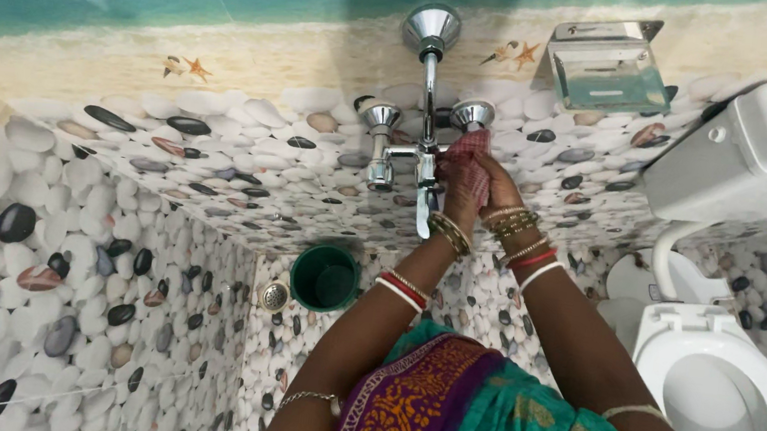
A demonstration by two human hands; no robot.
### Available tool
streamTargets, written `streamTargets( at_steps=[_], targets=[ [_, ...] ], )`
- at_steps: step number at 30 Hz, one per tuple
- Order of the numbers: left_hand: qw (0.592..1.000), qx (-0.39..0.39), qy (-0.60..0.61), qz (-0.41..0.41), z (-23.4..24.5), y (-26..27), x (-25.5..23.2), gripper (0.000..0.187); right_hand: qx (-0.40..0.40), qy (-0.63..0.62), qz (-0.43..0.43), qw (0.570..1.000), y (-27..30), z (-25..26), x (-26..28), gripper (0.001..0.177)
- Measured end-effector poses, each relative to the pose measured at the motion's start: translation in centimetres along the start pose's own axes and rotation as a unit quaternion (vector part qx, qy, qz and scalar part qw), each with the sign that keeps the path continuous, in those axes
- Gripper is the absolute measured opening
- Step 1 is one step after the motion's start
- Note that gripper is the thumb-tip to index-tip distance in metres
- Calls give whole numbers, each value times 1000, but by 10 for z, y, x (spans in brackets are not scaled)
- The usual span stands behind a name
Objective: The person wipes a silver faucet and the surrounding wall tiles with a cloth, repeatedly rubbing the metal surfaces and the fixture base.
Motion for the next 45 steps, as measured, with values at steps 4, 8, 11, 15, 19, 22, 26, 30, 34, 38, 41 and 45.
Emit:
streamTargets(
  at_steps=[4, 8, 11, 15, 19, 22, 26, 30, 34, 38, 41, 45],
  targets=[
    [824, -114, -520, -192, -21, 25, -10, 60, -29, -21, 15, 999, -11, 29, -12, 28],
    [664, -160, -683, -258, -55, 19, -36, 53, -53, 215, 34, 975, -42, 44, -2, 27],
    [583, -146, -739, -304, -55, 24, -35, 64, -15, 341, 80, 937, -44, 30, 9, 31],
    [629, -109, -694, -333, -24, 48, -9, 61, 1, 683, 243, 689, -9, -6, 26, 43],
    [625, -104, -689, -352, -19, 52, -11, 58, 14, 689, 337, 641, 7, -16, 26, 48],
    [668, -95, -678, -291, -36, 38, -25, 55, 23, 651, 255, 715, -21, 13, 25, 41],
    [784, -70, -570, -236, -65, 51, -27, 66, 70, 17, -24, 997, -47, 27, -18, 29],
    [704, -204, -680, -2, -51, 65, -7, 74, 9, 111, 13, 994, -45, 56, -17, 33],
    [707, -166, -667, -166, -34, 44, -15, 56, -72, 320, -36, 944, -45, 56, -4, 45],
    [796, -107, -546, -239, 0, 30, -16, 54, -28, 598, 45, 800, -36, 18, 20, 47],
    [736, -125, -607, -273, 13, 33, -14, 59, -44, 786, 86, 610, -27, -2, 32, 53],
    [818, -85, -522, -226, -9, 42, -9, 68, 6, 680, 46, 731, -40, 31, 15, 38]
  ],
)
Point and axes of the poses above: each hand's wrist, its own y-axis away from the middle knuckle, its own z-axis out of the back of the hand, x = y × z, the point moved 6 cm from there along -y, towards the middle knuckle, and after that the axes turned 14 degrees about z, right-handed, at the moved point
